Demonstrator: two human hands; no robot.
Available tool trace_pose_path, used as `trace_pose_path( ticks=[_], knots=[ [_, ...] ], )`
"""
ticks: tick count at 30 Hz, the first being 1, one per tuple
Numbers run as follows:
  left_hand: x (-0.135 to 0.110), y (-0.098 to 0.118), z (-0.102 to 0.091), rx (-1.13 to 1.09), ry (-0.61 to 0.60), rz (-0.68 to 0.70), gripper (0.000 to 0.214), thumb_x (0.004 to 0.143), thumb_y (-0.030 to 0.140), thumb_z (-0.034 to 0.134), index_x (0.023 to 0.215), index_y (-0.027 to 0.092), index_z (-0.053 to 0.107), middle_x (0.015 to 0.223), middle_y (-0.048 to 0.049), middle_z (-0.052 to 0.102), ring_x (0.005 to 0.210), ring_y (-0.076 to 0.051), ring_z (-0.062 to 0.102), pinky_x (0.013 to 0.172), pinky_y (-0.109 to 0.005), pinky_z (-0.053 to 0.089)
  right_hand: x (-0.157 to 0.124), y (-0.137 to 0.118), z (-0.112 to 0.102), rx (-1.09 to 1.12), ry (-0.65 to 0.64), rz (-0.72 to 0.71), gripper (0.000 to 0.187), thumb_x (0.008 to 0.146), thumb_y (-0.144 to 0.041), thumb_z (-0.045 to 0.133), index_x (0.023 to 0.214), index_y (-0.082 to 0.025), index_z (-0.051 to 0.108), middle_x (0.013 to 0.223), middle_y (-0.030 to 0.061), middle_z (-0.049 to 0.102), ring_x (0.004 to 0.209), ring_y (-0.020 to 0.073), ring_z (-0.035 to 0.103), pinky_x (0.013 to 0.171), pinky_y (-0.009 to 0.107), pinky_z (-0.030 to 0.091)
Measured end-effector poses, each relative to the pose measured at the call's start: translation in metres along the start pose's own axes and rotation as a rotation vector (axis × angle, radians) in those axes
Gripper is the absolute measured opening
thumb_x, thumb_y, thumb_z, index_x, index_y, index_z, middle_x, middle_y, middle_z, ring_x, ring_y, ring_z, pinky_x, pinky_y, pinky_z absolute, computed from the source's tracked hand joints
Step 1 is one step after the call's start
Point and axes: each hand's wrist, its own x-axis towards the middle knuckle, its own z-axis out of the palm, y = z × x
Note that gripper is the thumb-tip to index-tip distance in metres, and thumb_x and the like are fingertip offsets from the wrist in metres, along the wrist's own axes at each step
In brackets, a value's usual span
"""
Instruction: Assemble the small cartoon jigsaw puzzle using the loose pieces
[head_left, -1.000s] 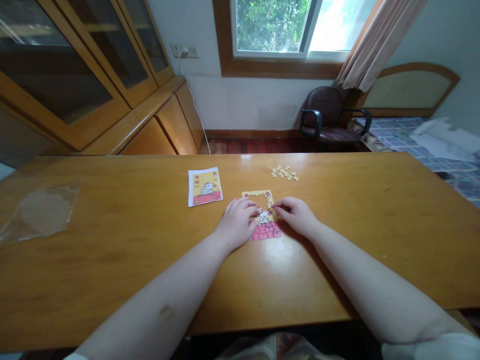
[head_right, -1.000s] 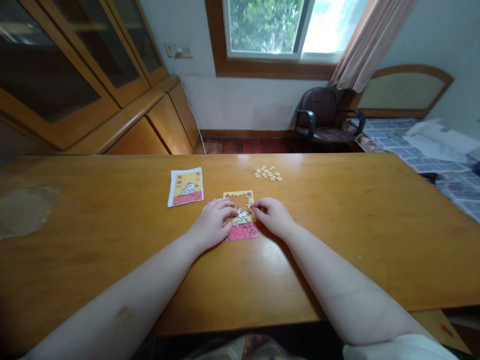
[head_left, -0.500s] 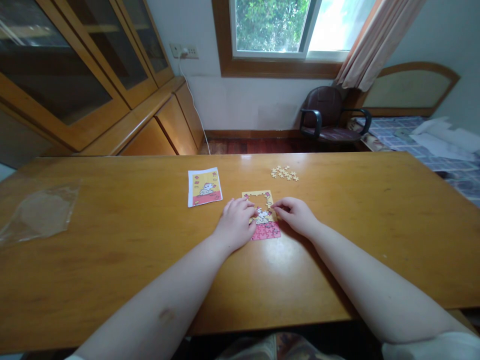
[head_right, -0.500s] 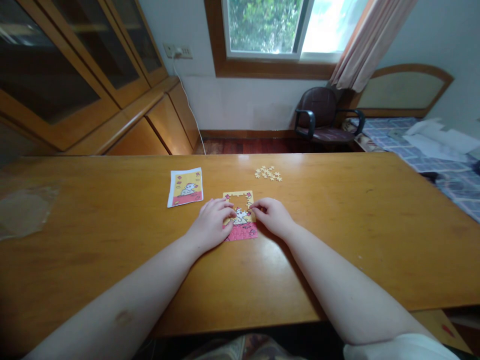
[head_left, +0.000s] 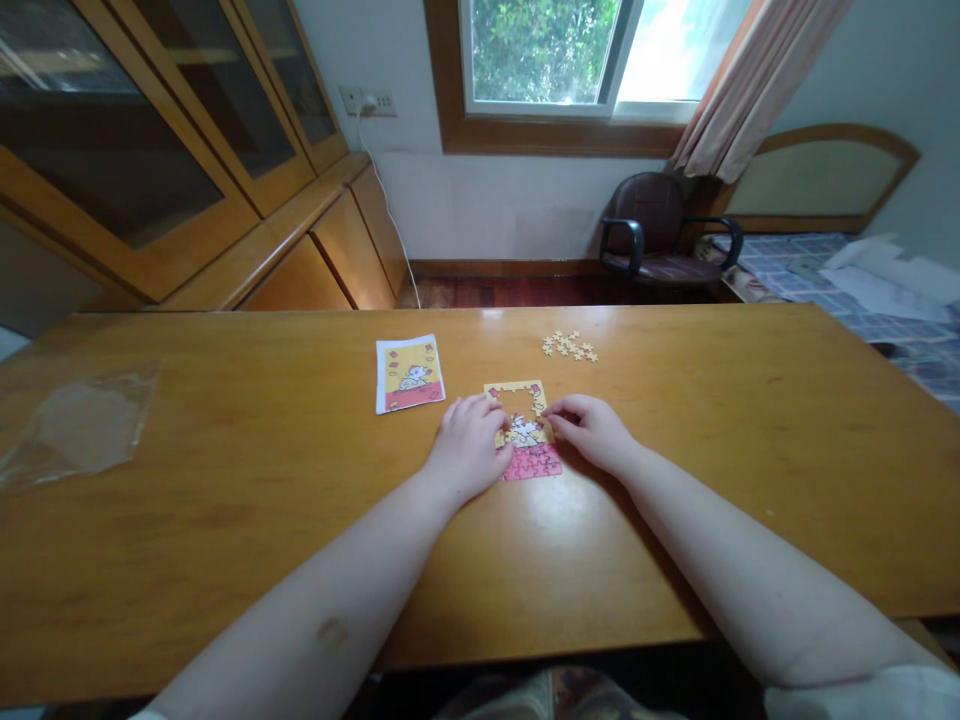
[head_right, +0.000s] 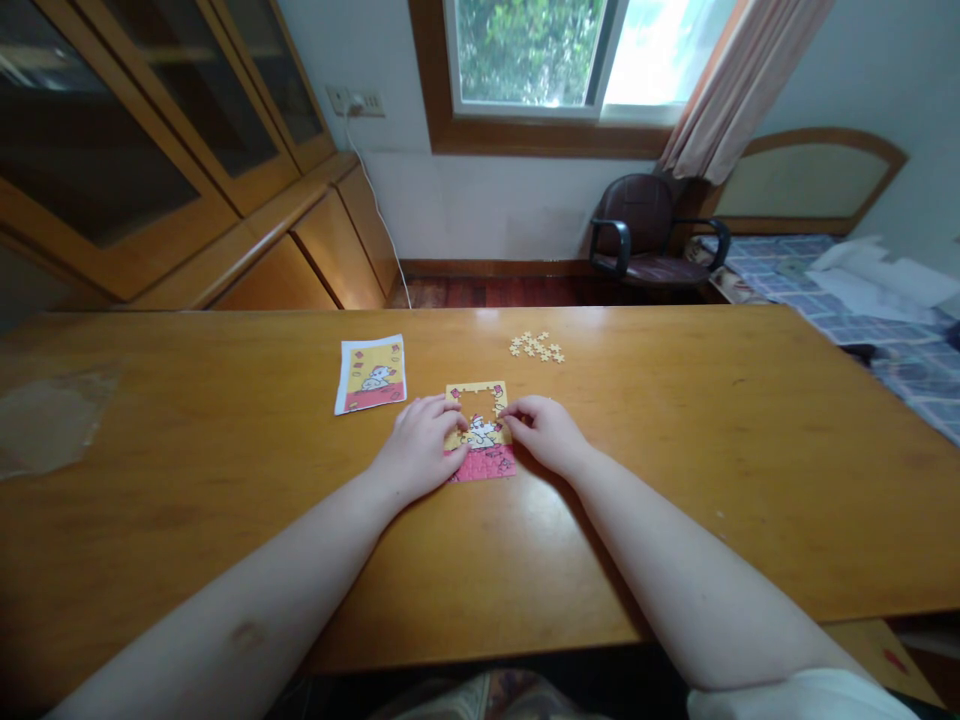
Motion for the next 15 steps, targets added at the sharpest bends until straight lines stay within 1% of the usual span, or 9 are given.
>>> trace_pose_path(
  ticks=[11,15],
  knots=[
    [0.0015,-0.0016,0.0024,0.004,-0.007,-0.02,0.012,0.075,0.026,0.059,0.086,0.023,0.063,0.108,-0.0038,0.063,0.11,-0.025,0.05,0.1,-0.043,0.036,-0.0004,-0.0022,-0.0009,0.0,-0.005,-0.007,0.019,0.082,-0.03,0.056,0.087,-0.02,0.072,0.079,0.0027,0.069,0.071,0.0155,0.059,0.068,0.028,0.044],
    [0.002,-0.0026,0.0032,0.0,-0.01,-0.029,0.012,0.075,0.027,0.059,0.086,0.023,0.062,0.106,-0.004,0.063,0.108,-0.025,0.052,0.098,-0.043,0.038,0.0001,-0.0012,-0.0002,-0.002,-0.005,-0.011,0.019,0.082,-0.029,0.056,0.088,-0.02,0.072,0.081,0.0029,0.07,0.073,0.0158,0.059,0.069,0.028,0.044]
  ],
)
